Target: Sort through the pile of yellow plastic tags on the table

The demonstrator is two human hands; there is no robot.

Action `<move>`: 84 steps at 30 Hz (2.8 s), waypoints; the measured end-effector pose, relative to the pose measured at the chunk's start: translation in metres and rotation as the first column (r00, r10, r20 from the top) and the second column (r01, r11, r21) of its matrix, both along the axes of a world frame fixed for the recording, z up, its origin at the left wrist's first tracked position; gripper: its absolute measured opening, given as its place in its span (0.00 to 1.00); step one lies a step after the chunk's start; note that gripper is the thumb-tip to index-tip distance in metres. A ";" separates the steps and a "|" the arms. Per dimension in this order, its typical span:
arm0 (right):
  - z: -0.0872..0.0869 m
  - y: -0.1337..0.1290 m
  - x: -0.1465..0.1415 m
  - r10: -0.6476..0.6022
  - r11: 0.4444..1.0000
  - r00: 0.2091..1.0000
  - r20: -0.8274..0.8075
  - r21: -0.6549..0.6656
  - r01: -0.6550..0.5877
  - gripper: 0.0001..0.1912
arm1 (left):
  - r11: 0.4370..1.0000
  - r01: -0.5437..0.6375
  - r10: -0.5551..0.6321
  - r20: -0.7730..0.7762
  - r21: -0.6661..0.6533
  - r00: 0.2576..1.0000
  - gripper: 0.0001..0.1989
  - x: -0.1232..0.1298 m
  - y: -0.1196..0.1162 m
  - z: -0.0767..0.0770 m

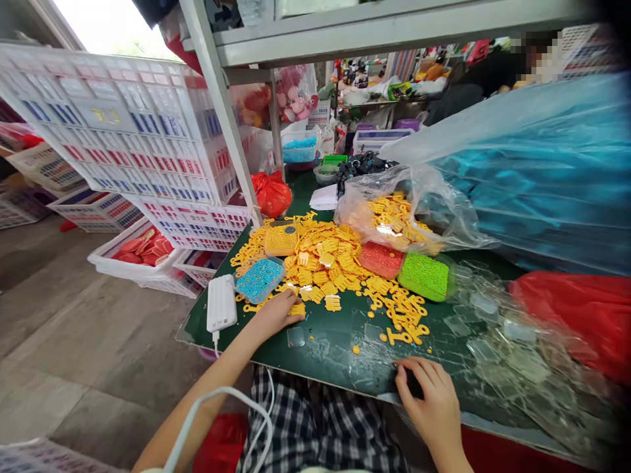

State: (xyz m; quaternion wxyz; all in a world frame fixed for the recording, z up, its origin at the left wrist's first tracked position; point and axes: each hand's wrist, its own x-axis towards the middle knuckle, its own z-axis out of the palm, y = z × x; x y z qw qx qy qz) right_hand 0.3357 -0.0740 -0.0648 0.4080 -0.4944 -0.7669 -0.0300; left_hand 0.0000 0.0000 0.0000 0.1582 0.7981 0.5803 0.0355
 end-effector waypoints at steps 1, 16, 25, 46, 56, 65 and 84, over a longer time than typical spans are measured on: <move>0.000 0.000 -0.003 0.012 1.000 0.999 -0.033 -0.007 -0.012 0.05 | 1.000 -0.023 0.023 0.022 -0.010 0.999 0.14 0.000 0.000 0.001; 0.002 0.021 -0.099 0.036 0.907 0.942 -0.332 -0.384 -0.170 0.23 | 0.983 -0.045 -0.033 0.415 0.177 0.909 0.15 0.075 -0.049 -0.010; 0.010 0.058 -0.093 0.236 0.899 0.965 -0.115 -0.352 -0.262 0.21 | 0.890 -0.264 0.254 0.079 0.372 0.964 0.19 -0.004 -0.071 -0.029; -0.003 0.023 -0.085 -0.064 0.969 0.993 0.096 -0.233 0.085 0.21 | 0.923 -0.258 0.314 -0.172 0.284 0.934 0.08 0.001 -0.023 -0.004; 0.003 0.024 -0.087 -0.070 0.952 0.990 0.123 -0.288 0.103 0.18 | 0.863 -0.402 0.452 -0.111 0.307 0.885 0.17 0.019 -0.028 -0.006; 0.013 0.023 -0.090 -0.036 0.937 0.991 0.130 -0.340 0.078 0.17 | 0.860 -0.478 0.490 -0.026 0.181 0.871 0.16 0.017 -0.024 -0.002; 0.015 0.025 -0.088 0.014 0.945 0.988 0.154 -0.326 0.038 0.18 | 0.904 0.264 -0.259 -0.060 0.336 0.964 0.13 0.052 -0.024 -0.014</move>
